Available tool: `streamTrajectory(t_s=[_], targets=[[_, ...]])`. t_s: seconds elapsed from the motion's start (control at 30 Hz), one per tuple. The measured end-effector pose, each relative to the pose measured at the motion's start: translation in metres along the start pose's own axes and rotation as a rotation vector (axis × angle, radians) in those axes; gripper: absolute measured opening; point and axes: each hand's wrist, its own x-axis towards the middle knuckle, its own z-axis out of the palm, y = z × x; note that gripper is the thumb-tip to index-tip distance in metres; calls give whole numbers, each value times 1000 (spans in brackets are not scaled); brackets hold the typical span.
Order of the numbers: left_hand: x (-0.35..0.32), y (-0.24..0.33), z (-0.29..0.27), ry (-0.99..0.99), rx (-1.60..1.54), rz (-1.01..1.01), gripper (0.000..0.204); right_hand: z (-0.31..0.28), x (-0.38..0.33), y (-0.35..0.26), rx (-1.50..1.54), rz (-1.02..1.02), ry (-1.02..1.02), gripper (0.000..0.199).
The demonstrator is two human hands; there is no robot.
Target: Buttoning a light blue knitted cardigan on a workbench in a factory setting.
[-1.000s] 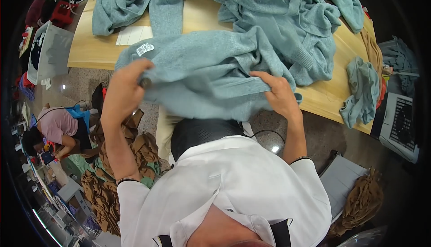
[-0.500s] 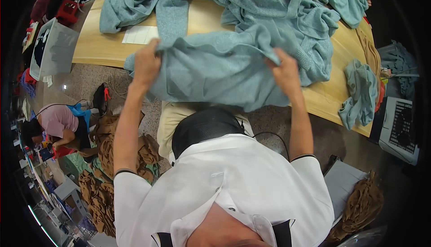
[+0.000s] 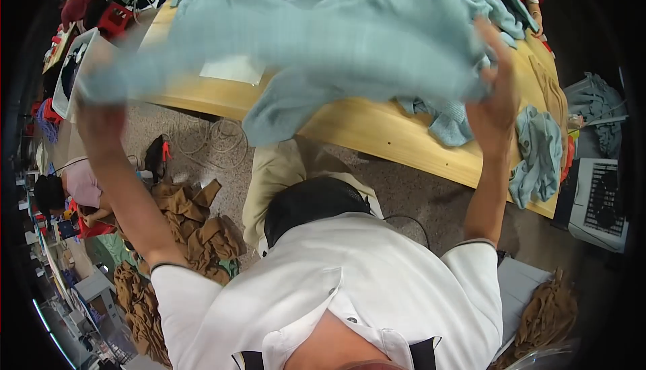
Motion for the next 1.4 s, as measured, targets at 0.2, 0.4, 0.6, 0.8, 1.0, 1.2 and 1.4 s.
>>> streamTrajectory(t_s=[0.2,0.4,0.6,0.8,1.0,1.2,1.4], targets=[[-144,-17,16,-897,100,-665,8,-14,-103,24,262,533,-882,13],[-142,-3,70,-1030,34,-1077,21,-9,-127,23,419,690,-821,26],[-109,52,227,-928,312,248,53,-19,-108,-1,438,442,-805,24],[-94,42,393,-998,605,1079,44,-15,-84,-16,385,359,-947,21],[-25,11,333,-577,489,940,19,-44,-105,-20,209,346,-989,24],[-120,-26,185,-354,757,807,15,-41,-110,-8,143,366,-1043,23],[-154,-27,182,-627,814,369,41,-24,-102,-5,22,302,-1104,24]])
